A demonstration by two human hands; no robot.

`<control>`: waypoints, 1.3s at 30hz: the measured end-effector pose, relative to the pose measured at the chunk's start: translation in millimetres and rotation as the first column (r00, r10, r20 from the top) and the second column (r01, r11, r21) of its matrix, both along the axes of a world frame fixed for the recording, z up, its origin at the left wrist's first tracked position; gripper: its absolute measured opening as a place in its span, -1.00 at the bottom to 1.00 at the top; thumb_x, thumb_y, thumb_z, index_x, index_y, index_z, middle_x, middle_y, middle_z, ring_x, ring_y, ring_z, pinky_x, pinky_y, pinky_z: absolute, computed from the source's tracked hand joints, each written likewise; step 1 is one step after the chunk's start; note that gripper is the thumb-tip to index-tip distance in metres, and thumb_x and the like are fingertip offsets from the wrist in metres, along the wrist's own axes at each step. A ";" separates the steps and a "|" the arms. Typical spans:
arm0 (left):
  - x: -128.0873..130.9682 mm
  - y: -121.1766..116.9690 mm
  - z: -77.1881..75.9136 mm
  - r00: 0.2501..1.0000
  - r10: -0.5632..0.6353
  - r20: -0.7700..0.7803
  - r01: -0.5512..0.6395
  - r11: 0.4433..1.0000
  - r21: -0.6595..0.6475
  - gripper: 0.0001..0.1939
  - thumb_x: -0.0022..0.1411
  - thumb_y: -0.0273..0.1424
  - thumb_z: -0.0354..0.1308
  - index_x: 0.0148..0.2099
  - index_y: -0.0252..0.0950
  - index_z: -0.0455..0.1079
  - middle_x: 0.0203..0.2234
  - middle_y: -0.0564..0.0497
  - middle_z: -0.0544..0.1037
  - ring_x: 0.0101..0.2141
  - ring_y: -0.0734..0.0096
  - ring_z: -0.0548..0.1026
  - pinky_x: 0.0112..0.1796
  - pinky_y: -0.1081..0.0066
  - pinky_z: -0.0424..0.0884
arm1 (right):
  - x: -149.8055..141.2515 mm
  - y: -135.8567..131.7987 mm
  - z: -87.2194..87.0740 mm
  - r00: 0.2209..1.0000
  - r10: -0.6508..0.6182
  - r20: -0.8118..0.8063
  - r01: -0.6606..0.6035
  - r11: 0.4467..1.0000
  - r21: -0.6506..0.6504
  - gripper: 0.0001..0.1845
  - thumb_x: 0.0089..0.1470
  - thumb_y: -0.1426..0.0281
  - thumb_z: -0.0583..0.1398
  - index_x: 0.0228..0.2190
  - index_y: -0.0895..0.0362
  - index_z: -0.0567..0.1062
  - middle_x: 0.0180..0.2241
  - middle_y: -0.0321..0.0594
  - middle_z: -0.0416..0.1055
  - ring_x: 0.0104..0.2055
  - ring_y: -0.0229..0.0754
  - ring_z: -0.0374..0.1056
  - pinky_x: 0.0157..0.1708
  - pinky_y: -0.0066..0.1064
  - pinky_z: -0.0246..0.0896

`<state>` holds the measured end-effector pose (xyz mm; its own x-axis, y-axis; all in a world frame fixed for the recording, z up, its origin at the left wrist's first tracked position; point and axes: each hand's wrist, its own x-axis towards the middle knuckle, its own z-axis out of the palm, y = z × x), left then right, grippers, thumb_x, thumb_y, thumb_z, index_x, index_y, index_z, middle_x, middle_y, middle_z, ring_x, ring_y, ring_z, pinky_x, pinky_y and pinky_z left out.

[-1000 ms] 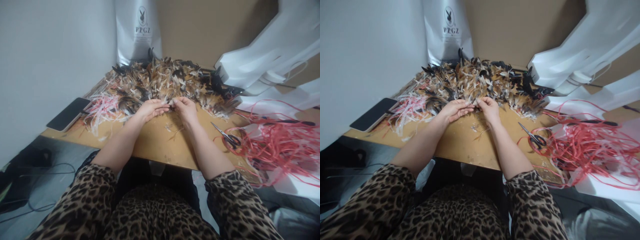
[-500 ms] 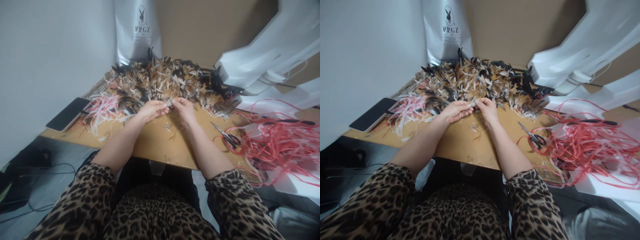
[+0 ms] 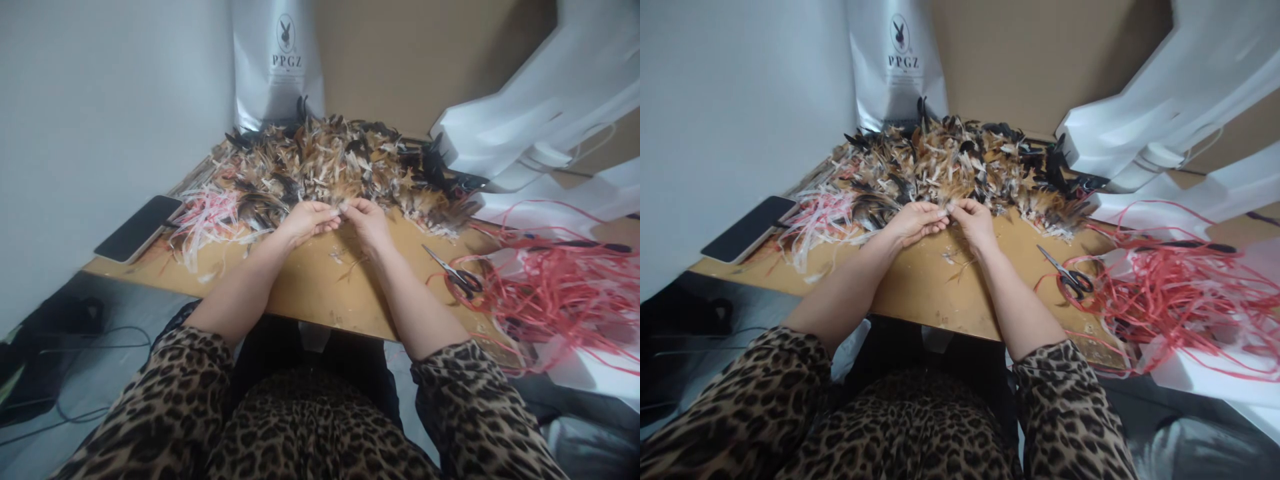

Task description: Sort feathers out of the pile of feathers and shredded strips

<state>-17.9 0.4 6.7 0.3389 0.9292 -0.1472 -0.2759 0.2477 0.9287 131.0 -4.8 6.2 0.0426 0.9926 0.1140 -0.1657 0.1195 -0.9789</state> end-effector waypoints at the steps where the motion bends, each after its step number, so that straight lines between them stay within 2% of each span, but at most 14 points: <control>1: 0.0 -0.3 0.5 1.000 -0.001 -0.010 0.001 1.000 0.005 -0.92 0.16 -0.55 0.23 -0.38 -0.49 0.48 -0.55 -0.03 0.55 -0.58 0.66 0.48 -0.48 0.64 0.38 | -0.3 0.0 0.0 1.000 0.005 -0.007 -0.005 1.000 -0.005 -0.68 -0.36 0.23 0.43 -0.58 0.14 0.48 -0.58 -0.39 0.43 -0.52 -0.38 0.26 -0.40 -0.48 0.19; 7: -0.3 -1.2 1.5 0.999 0.016 -0.030 -0.015 0.999 0.052 -0.92 0.14 -0.54 0.24 -0.40 -0.47 0.47 -0.56 -0.02 0.55 -0.59 0.66 0.47 -0.51 0.64 0.36 | -1.9 -1.4 0.3 0.997 0.056 -0.049 -0.058 0.998 -0.038 -0.66 -0.35 0.21 0.42 -0.57 0.14 0.47 -0.60 -0.36 0.43 -0.53 -0.35 0.28 -0.44 -0.47 0.18; 10: -3.7 2.5 3.4 0.996 0.088 0.029 -0.089 0.994 0.059 -0.90 0.13 -0.52 0.26 -0.41 -0.46 0.45 -0.56 -0.01 0.55 -0.60 0.67 0.45 -0.52 0.65 0.35 | -0.8 -1.1 0.0 0.999 0.047 -0.022 -0.048 0.998 -0.041 -0.69 -0.28 0.20 0.38 -0.55 0.14 0.48 -0.63 -0.37 0.39 -0.57 -0.37 0.23 -0.47 -0.48 0.14; 14: -12.8 12.1 5.7 0.950 0.261 0.172 -0.268 0.963 0.017 -0.90 0.15 -0.52 0.25 -0.41 -0.43 0.43 -0.57 0.02 0.53 -0.61 0.69 0.44 -0.56 0.68 0.31 | 1.3 0.6 -5.0 0.983 -0.028 0.181 0.028 1.000 0.006 -0.77 -0.19 0.25 0.32 -0.50 0.15 0.50 -0.60 -0.35 0.40 -0.55 -0.35 0.21 -0.45 -0.47 0.13; 17: -18.8 18.3 4.0 0.909 0.354 0.219 -0.356 0.934 -0.034 -0.89 0.18 -0.55 0.21 -0.42 -0.42 0.41 -0.58 0.04 0.52 -0.61 0.71 0.44 -0.58 0.71 0.29 | 1.9 2.1 -13.0 0.915 -0.049 0.400 0.023 0.997 0.069 -0.82 -0.12 0.29 0.26 -0.48 0.17 0.51 -0.52 -0.30 0.45 -0.49 -0.31 0.26 -0.39 -0.43 0.18; 20: -21.3 21.2 0.9 0.902 0.364 0.231 -0.365 0.930 -0.041 -0.89 0.20 -0.57 0.17 -0.40 -0.42 0.41 -0.57 0.04 0.53 -0.60 0.71 0.44 -0.58 0.71 0.29 | 1.2 2.1 -19.3 0.784 -0.046 0.619 -0.047 0.990 0.133 -0.82 -0.06 0.31 0.21 -0.46 0.17 0.53 -0.47 -0.24 0.48 -0.43 -0.25 0.30 -0.33 -0.40 0.20; 24: -20.7 21.3 -0.2 0.899 0.372 0.232 -0.371 0.927 -0.053 -0.89 0.21 -0.58 0.15 -0.39 -0.43 0.41 -0.57 0.04 0.52 -0.61 0.70 0.45 -0.59 0.70 0.28 | -4.0 -1.4 -18.8 0.477 -0.077 0.876 -0.083 0.988 0.132 -0.70 -0.02 0.20 0.22 -0.33 0.15 0.56 -0.37 -0.18 0.50 -0.34 -0.17 0.35 -0.28 -0.36 0.20; 28: -19.0 19.7 1.6 0.897 0.377 0.230 -0.372 0.926 -0.065 -0.89 0.20 -0.58 0.17 -0.40 -0.42 0.40 -0.58 0.05 0.52 -0.61 0.70 0.44 -0.59 0.69 0.27 | -17.5 -4.2 -16.0 0.224 -0.094 0.970 -0.062 0.992 0.111 -0.52 0.00 0.00 0.17 -0.25 0.13 0.54 -0.25 -0.08 0.51 -0.26 -0.07 0.39 -0.25 -0.31 0.22; 30: -18.4 19.0 2.0 0.899 0.375 0.225 -0.370 0.927 -0.067 -0.89 0.19 -0.57 0.18 -0.40 -0.42 0.40 -0.58 0.05 0.52 -0.61 0.70 0.44 -0.59 0.69 0.27 | -25.7 -4.3 -16.3 0.133 -0.105 0.985 -0.078 0.990 0.116 -0.54 0.03 0.02 0.15 -0.27 0.14 0.54 -0.21 -0.02 0.51 -0.21 -0.02 0.41 -0.23 -0.29 0.23; 32: -18.3 18.9 1.8 0.902 0.371 0.221 -0.366 0.928 -0.068 -0.90 0.19 -0.55 0.19 -0.40 -0.41 0.40 -0.57 0.05 0.52 -0.61 0.71 0.44 -0.59 0.69 0.27 | -32.0 -3.4 -17.0 0.076 -0.115 0.990 -0.099 0.988 0.122 -0.64 0.10 0.15 0.11 -0.27 0.15 0.53 -0.19 0.01 0.51 -0.18 -0.01 0.43 -0.21 -0.29 0.23; 34: -18.7 19.3 1.2 0.903 0.369 0.218 -0.363 0.929 -0.071 -0.91 0.17 -0.54 0.22 -0.39 -0.41 0.40 -0.57 0.05 0.52 -0.61 0.71 0.44 -0.58 0.70 0.27 | -34.1 -1.7 -16.7 0.053 -0.125 0.991 -0.115 0.985 0.131 -0.70 0.13 0.31 0.05 -0.27 0.16 0.54 -0.18 0.02 0.52 -0.17 -0.02 0.44 -0.20 -0.31 0.23; 36: -19.4 19.9 0.5 0.903 0.371 0.218 -0.364 0.929 -0.072 -0.91 0.15 -0.52 0.24 -0.39 -0.41 0.40 -0.56 0.04 0.53 -0.60 0.70 0.44 -0.58 0.69 0.27 | -30.1 0.1 -14.1 0.073 -0.107 0.992 -0.122 0.986 0.116 -0.71 0.11 0.38 0.04 -0.31 0.16 0.56 -0.21 0.00 0.54 -0.19 -0.04 0.44 -0.21 -0.32 0.22; 39: -20.3 20.4 -0.1 0.902 0.373 0.219 -0.367 0.928 -0.069 -0.91 0.16 -0.53 0.23 -0.39 -0.41 0.40 -0.56 0.05 0.53 -0.60 0.70 0.45 -0.57 0.69 0.28 | -12.1 1.3 -4.1 0.217 0.003 0.976 -0.186 0.982 0.038 -0.78 0.02 0.39 0.11 -0.41 0.16 0.56 -0.36 -0.11 0.56 -0.32 -0.14 0.42 -0.29 -0.39 0.20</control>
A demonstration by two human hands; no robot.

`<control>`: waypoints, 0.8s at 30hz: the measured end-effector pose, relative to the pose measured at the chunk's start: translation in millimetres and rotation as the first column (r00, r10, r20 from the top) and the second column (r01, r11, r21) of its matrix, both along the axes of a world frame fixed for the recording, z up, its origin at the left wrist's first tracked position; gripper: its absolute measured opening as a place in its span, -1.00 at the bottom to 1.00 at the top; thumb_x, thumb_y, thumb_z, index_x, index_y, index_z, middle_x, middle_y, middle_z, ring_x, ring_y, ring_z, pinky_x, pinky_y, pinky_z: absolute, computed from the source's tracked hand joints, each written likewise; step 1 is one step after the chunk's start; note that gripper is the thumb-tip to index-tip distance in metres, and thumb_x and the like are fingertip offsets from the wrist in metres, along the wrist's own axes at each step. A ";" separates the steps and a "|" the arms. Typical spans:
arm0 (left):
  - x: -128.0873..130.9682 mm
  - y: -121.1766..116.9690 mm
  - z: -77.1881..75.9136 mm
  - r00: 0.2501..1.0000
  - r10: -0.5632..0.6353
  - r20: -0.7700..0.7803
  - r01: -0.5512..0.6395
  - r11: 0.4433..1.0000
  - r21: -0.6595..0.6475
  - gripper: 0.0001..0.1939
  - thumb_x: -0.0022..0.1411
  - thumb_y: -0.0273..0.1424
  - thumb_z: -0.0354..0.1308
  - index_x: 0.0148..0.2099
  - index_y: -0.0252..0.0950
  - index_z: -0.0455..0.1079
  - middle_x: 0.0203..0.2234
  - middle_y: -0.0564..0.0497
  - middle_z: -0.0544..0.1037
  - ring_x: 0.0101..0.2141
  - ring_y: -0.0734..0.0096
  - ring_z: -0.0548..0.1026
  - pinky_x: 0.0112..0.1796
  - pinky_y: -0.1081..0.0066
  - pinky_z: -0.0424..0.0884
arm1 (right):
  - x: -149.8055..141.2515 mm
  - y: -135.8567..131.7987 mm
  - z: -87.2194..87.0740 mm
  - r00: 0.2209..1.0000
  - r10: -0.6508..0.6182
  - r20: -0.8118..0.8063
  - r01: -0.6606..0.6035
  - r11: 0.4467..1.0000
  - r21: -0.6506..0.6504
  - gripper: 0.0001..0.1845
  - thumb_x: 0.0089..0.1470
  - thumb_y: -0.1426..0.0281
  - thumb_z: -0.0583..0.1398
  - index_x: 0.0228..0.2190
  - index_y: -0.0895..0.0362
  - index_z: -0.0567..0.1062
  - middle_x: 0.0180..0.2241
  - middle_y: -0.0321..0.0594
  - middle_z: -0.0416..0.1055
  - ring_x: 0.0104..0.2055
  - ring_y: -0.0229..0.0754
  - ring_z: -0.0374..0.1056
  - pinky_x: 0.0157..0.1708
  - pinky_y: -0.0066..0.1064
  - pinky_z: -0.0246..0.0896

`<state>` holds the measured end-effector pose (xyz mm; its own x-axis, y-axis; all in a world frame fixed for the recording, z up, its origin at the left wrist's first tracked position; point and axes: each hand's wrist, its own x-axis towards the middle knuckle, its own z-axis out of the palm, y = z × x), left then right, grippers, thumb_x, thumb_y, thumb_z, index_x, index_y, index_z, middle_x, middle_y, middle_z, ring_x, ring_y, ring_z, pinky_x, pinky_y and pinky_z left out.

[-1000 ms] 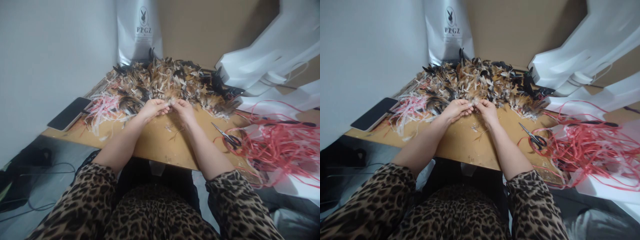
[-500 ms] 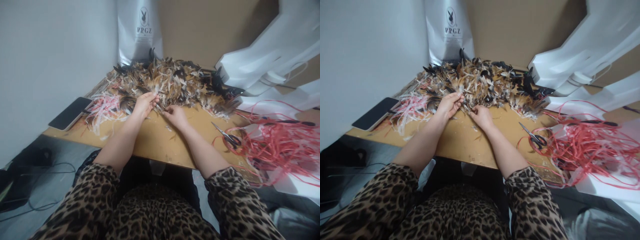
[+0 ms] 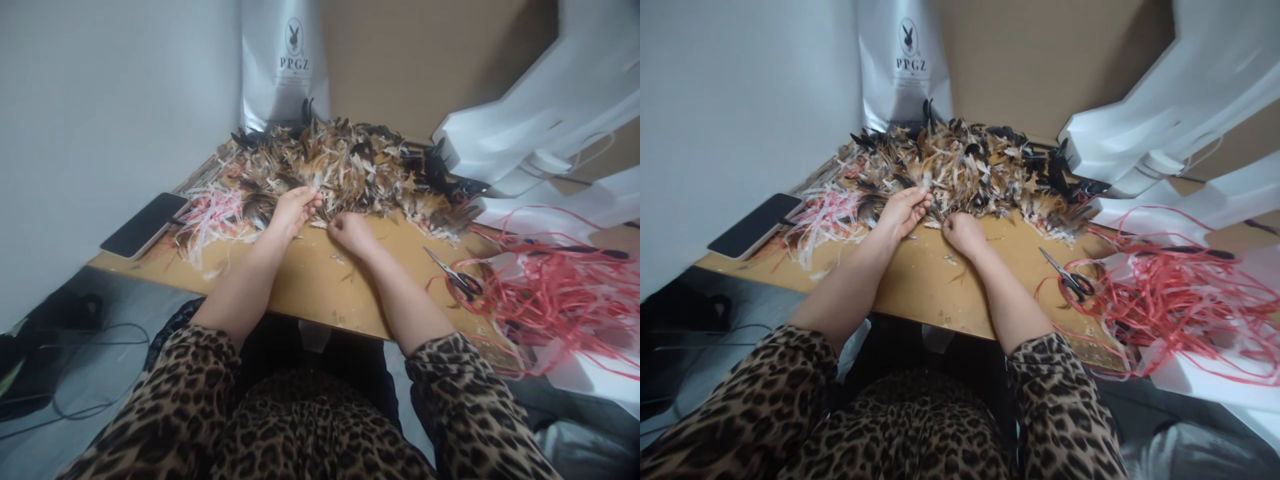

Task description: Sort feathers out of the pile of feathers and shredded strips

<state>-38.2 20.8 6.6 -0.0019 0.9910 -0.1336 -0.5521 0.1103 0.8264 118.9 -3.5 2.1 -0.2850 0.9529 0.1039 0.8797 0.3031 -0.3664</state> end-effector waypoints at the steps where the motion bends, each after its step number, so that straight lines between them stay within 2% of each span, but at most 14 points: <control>1: 0.0 -0.1 0.1 1.000 -0.002 -0.001 0.002 1.000 0.000 -0.91 0.17 -0.54 0.22 -0.39 -0.41 0.40 -0.56 0.05 0.53 -0.60 0.71 0.44 -0.57 0.69 0.28 | 8.5 -0.2 4.6 0.996 0.045 -0.080 -0.049 0.998 -0.046 -0.81 -0.01 0.39 0.13 -0.45 0.16 0.55 -0.42 -0.17 0.54 -0.38 -0.20 0.39 -0.34 -0.42 0.18; 3: 0.4 -0.9 0.7 1.000 -0.010 -0.008 0.010 1.000 -0.004 -0.92 0.18 -0.55 0.19 -0.38 -0.41 0.40 -0.57 0.06 0.53 -0.60 0.71 0.44 -0.56 0.69 0.28 | 27.1 -1.3 14.4 0.968 0.090 -0.233 -0.127 0.981 -0.148 -0.84 -0.05 0.35 0.17 -0.50 0.17 0.52 -0.50 -0.23 0.50 -0.47 -0.25 0.33 -0.42 -0.45 0.15; 5: 1.3 -2.1 1.8 1.000 -0.015 -0.021 0.015 1.000 -0.012 -0.93 0.18 -0.55 0.19 -0.38 -0.41 0.40 -0.57 0.05 0.53 -0.60 0.71 0.44 -0.56 0.69 0.28 | 44.3 -1.9 22.4 0.934 0.141 -0.328 -0.210 0.960 -0.186 -0.84 -0.07 0.33 0.19 -0.50 0.17 0.51 -0.52 -0.27 0.48 -0.49 -0.28 0.29 -0.43 -0.45 0.15; 7: 2.4 -3.4 2.8 0.999 -0.022 -0.034 0.022 1.000 -0.018 -0.93 0.16 -0.54 0.22 -0.38 -0.41 0.40 -0.56 0.04 0.53 -0.59 0.70 0.45 -0.56 0.68 0.28 | 56.6 -0.9 26.1 0.930 0.205 -0.305 -0.272 0.943 -0.193 -0.87 -0.09 0.36 0.20 -0.50 0.16 0.52 -0.53 -0.29 0.46 -0.50 -0.28 0.28 -0.41 -0.44 0.15; 9: 3.3 -4.6 3.4 0.998 -0.041 -0.045 0.040 0.999 -0.022 -0.93 0.16 -0.54 0.22 -0.38 -0.41 0.40 -0.56 0.04 0.54 -0.59 0.69 0.45 -0.56 0.68 0.27 | 62.1 2.1 24.2 0.960 0.206 -0.190 -0.231 0.965 -0.123 -0.87 -0.11 0.42 0.19 -0.45 0.15 0.54 -0.48 -0.26 0.47 -0.44 -0.25 0.31 -0.36 -0.41 0.18; 11: 3.9 -5.2 3.2 0.996 -0.065 -0.055 0.063 0.998 -0.024 -0.92 0.19 -0.55 0.18 -0.38 -0.41 0.40 -0.56 0.04 0.54 -0.58 0.69 0.45 -0.56 0.68 0.28 | 61.7 5.8 18.3 0.987 0.131 -0.095 -0.128 0.991 0.039 -0.77 -0.11 0.47 0.18 -0.33 0.15 0.56 -0.34 -0.18 0.50 -0.32 -0.17 0.36 -0.26 -0.36 0.21; 13: 4.4 -5.2 2.4 0.995 -0.081 -0.062 0.079 0.997 -0.025 -0.90 0.22 -0.56 0.14 -0.38 -0.41 0.39 -0.56 0.04 0.54 -0.58 0.69 0.46 -0.55 0.68 0.29 | 58.2 8.7 12.4 0.995 0.051 -0.085 -0.035 0.982 0.188 -0.67 -0.08 0.50 0.16 -0.22 0.14 0.56 -0.22 -0.10 0.48 -0.19 -0.09 0.37 -0.16 -0.30 0.22; 16: 4.8 -4.8 0.9 0.994 -0.095 -0.060 0.094 0.995 -0.016 -0.91 0.20 -0.55 0.16 -0.38 -0.41 0.39 -0.55 0.03 0.55 -0.57 0.67 0.47 -0.55 0.67 0.30 | 53.6 8.9 10.2 0.989 0.007 -0.150 0.032 0.967 0.253 -0.65 -0.05 0.49 0.14 -0.19 0.15 0.55 -0.17 -0.08 0.47 -0.16 -0.07 0.38 -0.13 -0.27 0.23; 19: 5.1 -5.1 0.2 0.993 -0.110 -0.053 0.110 0.994 -0.004 -0.92 0.18 -0.55 0.19 -0.37 -0.41 0.39 -0.54 0.02 0.55 -0.57 0.65 0.49 -0.56 0.66 0.31 | 52.6 4.5 15.2 0.973 0.027 -0.230 0.008 0.989 0.151 -0.74 -0.07 0.46 0.17 -0.29 0.17 0.57 -0.31 -0.14 0.50 -0.30 -0.13 0.38 -0.22 -0.32 0.23; 21: 5.4 -6.1 0.5 0.991 -0.122 -0.058 0.122 0.993 -0.003 -0.93 0.17 -0.53 0.21 -0.37 -0.41 0.39 -0.53 0.02 0.56 -0.57 0.65 0.49 -0.56 0.66 0.30 | 51.8 0.9 18.5 0.960 0.090 -0.265 -0.084 0.996 0.034 -0.81 -0.08 0.45 0.19 -0.37 0.17 0.57 -0.41 -0.21 0.51 -0.39 -0.19 0.37 -0.30 -0.37 0.21; 24: 5.8 -7.8 1.3 0.986 -0.148 -0.074 0.148 0.989 -0.001 -0.91 0.13 -0.51 0.26 -0.37 -0.41 0.40 -0.51 0.01 0.56 -0.57 0.65 0.49 -0.55 0.66 0.31 | 47.5 -3.2 19.6 0.963 0.195 -0.188 -0.207 0.977 -0.050 -0.83 -0.08 0.45 0.19 -0.38 0.12 0.57 -0.45 -0.28 0.51 -0.43 -0.23 0.35 -0.34 -0.41 0.17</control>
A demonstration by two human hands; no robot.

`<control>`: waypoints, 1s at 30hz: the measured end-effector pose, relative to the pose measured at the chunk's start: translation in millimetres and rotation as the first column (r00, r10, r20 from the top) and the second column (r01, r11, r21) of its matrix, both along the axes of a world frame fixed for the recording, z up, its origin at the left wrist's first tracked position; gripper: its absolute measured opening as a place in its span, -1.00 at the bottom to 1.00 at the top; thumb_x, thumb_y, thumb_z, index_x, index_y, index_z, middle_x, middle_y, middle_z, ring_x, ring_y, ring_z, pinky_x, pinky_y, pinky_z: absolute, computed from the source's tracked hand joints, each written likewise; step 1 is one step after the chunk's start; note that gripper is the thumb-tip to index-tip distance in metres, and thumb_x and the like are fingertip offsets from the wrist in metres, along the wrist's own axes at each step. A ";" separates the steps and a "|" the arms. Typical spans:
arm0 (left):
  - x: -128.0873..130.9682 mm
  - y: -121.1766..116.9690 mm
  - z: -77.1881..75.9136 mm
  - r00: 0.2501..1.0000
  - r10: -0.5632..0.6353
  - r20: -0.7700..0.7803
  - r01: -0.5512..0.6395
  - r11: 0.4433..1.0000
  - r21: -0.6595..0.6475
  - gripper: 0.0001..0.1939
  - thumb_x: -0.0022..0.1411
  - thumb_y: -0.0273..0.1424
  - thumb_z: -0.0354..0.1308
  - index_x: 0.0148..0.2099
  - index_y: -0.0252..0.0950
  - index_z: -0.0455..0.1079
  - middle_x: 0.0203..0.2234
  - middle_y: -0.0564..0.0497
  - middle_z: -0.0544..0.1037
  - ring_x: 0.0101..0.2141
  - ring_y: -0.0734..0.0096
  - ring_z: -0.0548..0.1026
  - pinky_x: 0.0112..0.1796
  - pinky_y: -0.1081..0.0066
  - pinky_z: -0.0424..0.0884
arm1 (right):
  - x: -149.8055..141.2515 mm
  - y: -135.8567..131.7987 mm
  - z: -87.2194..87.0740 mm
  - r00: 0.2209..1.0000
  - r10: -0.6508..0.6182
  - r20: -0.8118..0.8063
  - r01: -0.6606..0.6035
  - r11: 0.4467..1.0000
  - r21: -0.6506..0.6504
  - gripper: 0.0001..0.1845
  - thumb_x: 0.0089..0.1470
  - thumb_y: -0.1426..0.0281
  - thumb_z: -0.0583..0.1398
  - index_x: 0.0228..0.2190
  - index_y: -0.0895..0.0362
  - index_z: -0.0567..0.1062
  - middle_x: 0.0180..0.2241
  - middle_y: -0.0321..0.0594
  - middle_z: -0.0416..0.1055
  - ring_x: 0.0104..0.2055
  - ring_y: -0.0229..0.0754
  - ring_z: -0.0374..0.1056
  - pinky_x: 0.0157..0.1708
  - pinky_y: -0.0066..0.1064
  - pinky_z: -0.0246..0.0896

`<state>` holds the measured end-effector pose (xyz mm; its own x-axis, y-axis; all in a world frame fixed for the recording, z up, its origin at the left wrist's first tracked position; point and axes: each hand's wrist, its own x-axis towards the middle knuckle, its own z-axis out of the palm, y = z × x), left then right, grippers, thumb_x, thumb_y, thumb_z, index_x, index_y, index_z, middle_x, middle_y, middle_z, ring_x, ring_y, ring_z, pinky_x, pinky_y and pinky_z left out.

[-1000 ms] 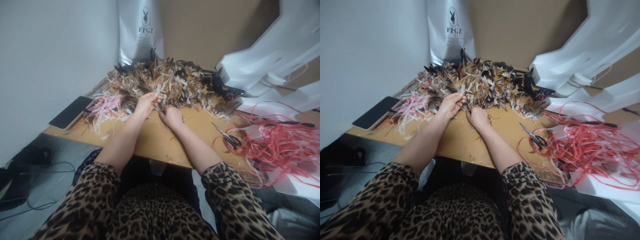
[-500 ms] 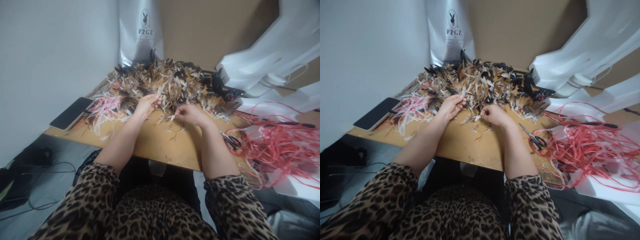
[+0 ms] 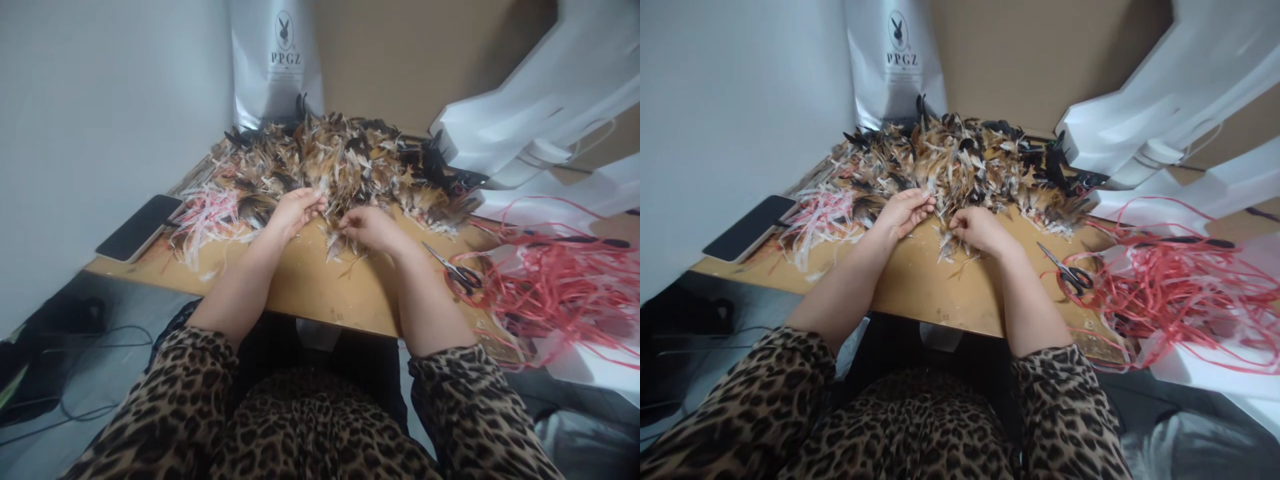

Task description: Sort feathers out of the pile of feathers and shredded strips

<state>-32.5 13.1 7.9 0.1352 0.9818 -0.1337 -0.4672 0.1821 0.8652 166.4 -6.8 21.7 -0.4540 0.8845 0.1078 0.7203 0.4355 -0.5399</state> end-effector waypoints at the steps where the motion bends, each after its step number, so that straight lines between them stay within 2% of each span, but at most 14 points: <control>1: 0.1 -0.4 0.2 1.000 -0.010 -0.004 0.010 1.000 0.003 -0.90 0.13 -0.50 0.27 -0.37 -0.41 0.40 -0.51 0.01 0.57 -0.57 0.65 0.50 -0.55 0.66 0.32 | -2.3 -0.8 -0.7 0.998 0.015 0.067 -0.016 1.000 0.021 -0.81 -0.08 0.45 0.19 -0.35 0.10 0.57 -0.44 -0.27 0.52 -0.40 -0.22 0.35 -0.33 -0.41 0.16; 5: 1.1 -1.6 0.7 0.999 -0.051 -0.019 0.051 0.999 0.002 -0.90 0.13 -0.52 0.27 -0.38 -0.42 0.41 -0.52 -0.01 0.56 -0.57 0.63 0.50 -0.56 0.65 0.33 | -11.0 -1.8 -6.1 0.953 -0.003 0.304 -0.036 0.992 0.121 -0.73 -0.04 0.46 0.19 -0.25 0.06 0.58 -0.34 -0.18 0.51 -0.27 -0.12 0.35 -0.26 -0.36 0.12; 9: 3.2 -4.0 1.1 0.995 -0.082 -0.057 0.082 0.997 -0.015 -0.89 0.11 -0.50 0.29 -0.38 -0.42 0.41 -0.51 -0.03 0.58 -0.55 0.60 0.52 -0.55 0.65 0.33 | -11.0 -0.6 -9.8 0.931 -0.035 0.364 -0.020 0.989 0.148 -0.77 0.00 0.47 0.15 -0.34 0.06 0.60 -0.31 -0.12 0.48 -0.20 -0.08 0.35 -0.23 -0.33 0.09; 13: 4.1 -6.6 1.8 0.989 -0.112 -0.100 0.111 0.994 -0.011 -0.91 0.13 -0.51 0.27 -0.37 -0.44 0.44 -0.46 -0.05 0.60 -0.54 0.62 0.52 -0.54 0.65 0.34 | -4.7 0.9 -7.1 0.964 -0.070 0.257 -0.008 0.957 0.290 -0.77 0.05 0.45 0.12 -0.33 0.09 0.59 -0.26 -0.11 0.45 -0.15 -0.07 0.33 -0.19 -0.30 0.09; 16: 3.2 -7.2 1.8 0.985 -0.131 -0.112 0.132 0.991 -0.004 -0.92 0.13 -0.51 0.26 -0.36 -0.45 0.46 -0.41 -0.08 0.61 -0.54 0.61 0.53 -0.55 0.65 0.35 | -2.3 1.3 -4.1 0.983 -0.120 0.137 0.064 0.932 0.355 -0.75 0.06 0.46 0.11 -0.30 0.10 0.58 -0.20 -0.11 0.45 -0.14 -0.07 0.32 -0.15 -0.29 0.10; 19: 2.2 -7.0 1.5 0.980 -0.154 -0.129 0.153 0.988 -0.014 -0.91 0.11 -0.49 0.29 -0.34 -0.45 0.48 -0.38 -0.11 0.62 -0.53 0.59 0.53 -0.56 0.65 0.35 | -2.9 1.4 -2.7 0.982 -0.162 0.093 0.120 0.929 0.349 -0.73 0.06 0.47 0.10 -0.28 0.12 0.58 -0.21 -0.09 0.46 -0.14 -0.06 0.32 -0.13 -0.28 0.11; 26: 2.0 -8.0 2.6 0.958 -0.176 -0.227 0.176 0.984 -0.017 -0.84 0.03 -0.43 0.36 -0.35 -0.42 0.50 -0.34 -0.14 0.63 -0.52 0.57 0.55 -0.57 0.66 0.34 | -4.0 2.3 -3.5 0.968 -0.222 0.121 0.170 0.925 0.340 -0.73 0.06 0.45 0.09 -0.31 0.14 0.59 -0.26 -0.05 0.50 -0.14 0.00 0.33 -0.11 -0.22 0.11; 30: 1.8 -7.8 0.9 0.941 -0.199 -0.273 0.203 0.979 -0.015 -0.84 0.03 -0.43 0.36 -0.36 -0.42 0.50 -0.42 -0.10 0.61 -0.52 0.55 0.55 -0.55 0.65 0.37 | -4.1 2.4 -3.5 0.976 -0.209 0.056 0.181 0.932 0.314 -0.75 0.02 0.45 0.11 -0.33 0.15 0.59 -0.28 -0.08 0.52 -0.19 -0.04 0.35 -0.14 -0.25 0.14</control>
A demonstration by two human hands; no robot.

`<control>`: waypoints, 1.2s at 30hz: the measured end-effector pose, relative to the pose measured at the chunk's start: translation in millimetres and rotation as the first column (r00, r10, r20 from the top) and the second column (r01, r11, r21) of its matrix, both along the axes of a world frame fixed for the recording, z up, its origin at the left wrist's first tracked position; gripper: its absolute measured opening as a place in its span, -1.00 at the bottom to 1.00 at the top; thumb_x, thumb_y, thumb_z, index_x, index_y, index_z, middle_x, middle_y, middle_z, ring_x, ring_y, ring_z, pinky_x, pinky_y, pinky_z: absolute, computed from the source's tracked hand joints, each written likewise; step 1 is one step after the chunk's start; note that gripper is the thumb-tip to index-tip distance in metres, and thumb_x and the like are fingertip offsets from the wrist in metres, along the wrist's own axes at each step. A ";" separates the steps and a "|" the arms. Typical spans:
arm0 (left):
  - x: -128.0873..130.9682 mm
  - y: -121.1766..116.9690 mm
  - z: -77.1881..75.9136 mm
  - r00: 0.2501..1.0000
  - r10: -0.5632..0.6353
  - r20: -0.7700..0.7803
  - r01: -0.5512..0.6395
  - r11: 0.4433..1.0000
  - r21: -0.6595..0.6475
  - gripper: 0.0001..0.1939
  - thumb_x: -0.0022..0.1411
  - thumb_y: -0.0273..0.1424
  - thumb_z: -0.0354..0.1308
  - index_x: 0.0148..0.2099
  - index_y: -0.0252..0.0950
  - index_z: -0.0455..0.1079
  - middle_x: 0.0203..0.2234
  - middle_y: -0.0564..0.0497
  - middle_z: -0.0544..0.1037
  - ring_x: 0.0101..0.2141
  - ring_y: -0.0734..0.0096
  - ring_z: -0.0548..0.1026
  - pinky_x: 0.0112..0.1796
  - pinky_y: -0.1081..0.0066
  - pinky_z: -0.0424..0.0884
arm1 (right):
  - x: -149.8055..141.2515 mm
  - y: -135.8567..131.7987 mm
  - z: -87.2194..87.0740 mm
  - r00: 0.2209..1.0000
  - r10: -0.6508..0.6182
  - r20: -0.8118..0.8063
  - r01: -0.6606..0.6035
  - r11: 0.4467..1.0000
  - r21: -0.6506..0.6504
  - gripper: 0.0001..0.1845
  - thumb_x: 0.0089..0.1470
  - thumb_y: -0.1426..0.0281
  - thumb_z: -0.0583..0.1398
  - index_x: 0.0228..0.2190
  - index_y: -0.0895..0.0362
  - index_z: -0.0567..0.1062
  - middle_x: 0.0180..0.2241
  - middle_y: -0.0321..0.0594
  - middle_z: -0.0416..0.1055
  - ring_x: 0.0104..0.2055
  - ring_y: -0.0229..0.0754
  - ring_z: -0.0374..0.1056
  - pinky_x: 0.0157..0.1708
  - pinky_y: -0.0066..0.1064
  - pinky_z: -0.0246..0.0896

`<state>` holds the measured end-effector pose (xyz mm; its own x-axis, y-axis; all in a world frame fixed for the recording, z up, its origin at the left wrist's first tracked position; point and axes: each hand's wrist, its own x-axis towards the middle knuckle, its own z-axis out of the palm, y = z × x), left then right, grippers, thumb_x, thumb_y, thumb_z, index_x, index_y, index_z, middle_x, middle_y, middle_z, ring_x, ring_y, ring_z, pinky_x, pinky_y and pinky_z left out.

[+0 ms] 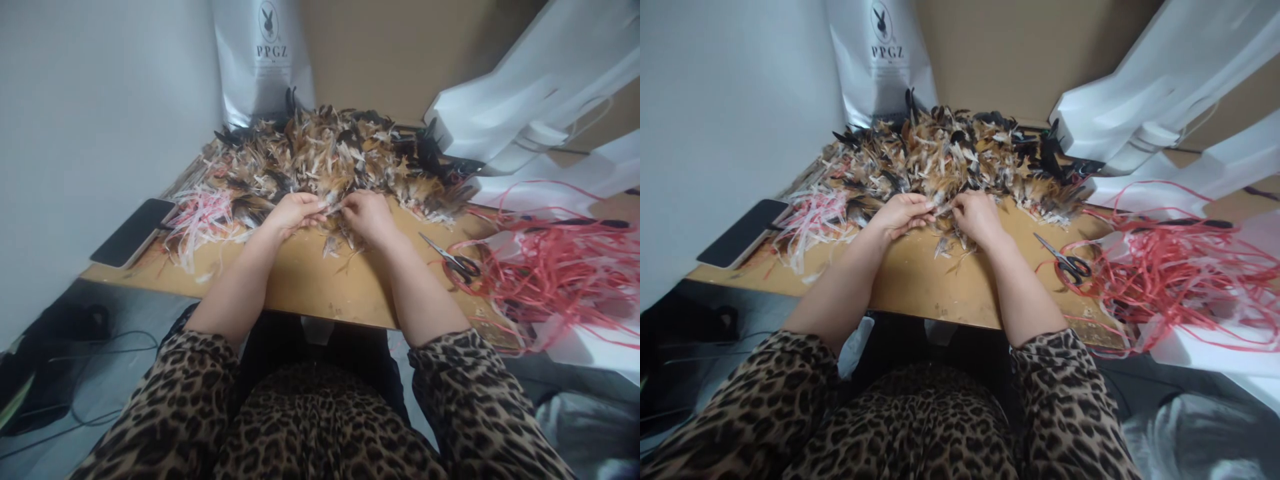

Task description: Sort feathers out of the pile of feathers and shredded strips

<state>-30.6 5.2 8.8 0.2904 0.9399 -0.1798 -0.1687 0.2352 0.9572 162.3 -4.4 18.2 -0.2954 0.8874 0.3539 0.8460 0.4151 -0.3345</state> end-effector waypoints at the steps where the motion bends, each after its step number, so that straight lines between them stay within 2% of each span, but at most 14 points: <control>1: 0.0 0.2 -0.8 1.000 -0.006 -0.002 0.006 1.000 -0.003 -0.85 0.03 -0.44 0.36 -0.37 -0.42 0.49 -0.45 -0.09 0.60 -0.52 0.54 0.55 -0.54 0.64 0.38 | -0.2 -0.1 0.3 0.999 0.007 -0.039 -0.008 1.000 -0.006 -0.75 0.02 0.44 0.12 -0.34 0.15 0.60 -0.29 -0.09 0.53 -0.22 -0.06 0.36 -0.16 -0.27 0.15; 7: 2.6 0.4 -3.3 0.999 -0.018 0.031 0.020 0.998 -0.060 -0.92 0.09 -0.51 0.30 -0.36 -0.45 0.48 -0.51 -0.07 0.58 -0.52 0.52 0.56 -0.52 0.62 0.40 | -3.6 -2.0 3.1 0.941 -0.018 -0.338 -0.016 0.995 -0.099 -0.82 -0.02 0.38 0.16 -0.44 0.17 0.57 -0.43 -0.20 0.51 -0.38 -0.19 0.33 -0.28 -0.36 0.18; 14: 4.4 0.0 -1.4 0.991 -0.050 0.127 0.064 0.992 -0.109 -0.93 0.14 -0.55 0.25 -0.29 -0.48 0.47 -0.43 -0.13 0.62 -0.52 0.55 0.55 -0.52 0.63 0.41 | -7.4 -2.0 2.2 0.768 -0.078 -0.635 -0.078 0.974 -0.214 -0.83 -0.07 0.32 0.21 -0.54 0.18 0.48 -0.54 -0.26 0.43 -0.49 -0.29 0.23 -0.42 -0.42 0.12; 17: 2.2 0.4 -0.2 0.986 -0.059 0.153 0.076 0.991 -0.107 -0.92 0.16 -0.55 0.22 -0.25 -0.48 0.47 -0.40 -0.13 0.62 -0.50 0.52 0.57 -0.52 0.62 0.42 | -6.6 -1.6 4.7 0.738 -0.106 -0.666 -0.099 0.960 -0.263 -0.83 -0.10 0.32 0.22 -0.57 0.17 0.45 -0.58 -0.29 0.40 -0.52 -0.32 0.20 -0.46 -0.45 0.09; 23: -0.9 0.1 3.4 0.985 -0.031 0.170 0.049 0.993 -0.103 -0.98 0.17 -0.57 0.20 -0.32 -0.47 0.42 -0.40 -0.11 0.63 -0.52 0.53 0.57 -0.55 0.63 0.41 | -3.7 -2.3 9.3 0.723 -0.158 -0.672 -0.107 0.936 -0.336 -0.86 -0.16 0.35 0.24 -0.58 0.18 0.42 -0.62 -0.33 0.36 -0.58 -0.36 0.17 -0.53 -0.48 0.05; 29: -3.6 3.1 5.7 0.975 0.102 0.195 -0.087 0.993 -0.086 -0.95 0.16 -0.56 0.23 -0.31 -0.43 0.40 -0.45 -0.05 0.61 -0.52 0.53 0.57 -0.56 0.64 0.39 | 1.6 -0.1 7.1 0.738 -0.134 -0.661 -0.162 0.916 -0.367 -0.83 -0.18 0.33 0.26 -0.57 0.17 0.41 -0.66 -0.35 0.32 -0.62 -0.37 0.13 -0.57 -0.48 -0.01; 36: -0.9 0.4 4.3 0.994 0.053 0.100 -0.051 0.998 -0.025 -0.89 0.12 -0.49 0.29 -0.33 -0.45 0.44 -0.41 -0.11 0.62 -0.45 0.48 0.59 -0.46 0.61 0.44 | 4.3 0.7 5.7 0.742 -0.090 -0.665 -0.223 0.901 -0.372 -0.79 -0.19 0.30 0.30 -0.57 0.18 0.42 -0.64 -0.33 0.37 -0.60 -0.37 0.15 -0.55 -0.48 0.00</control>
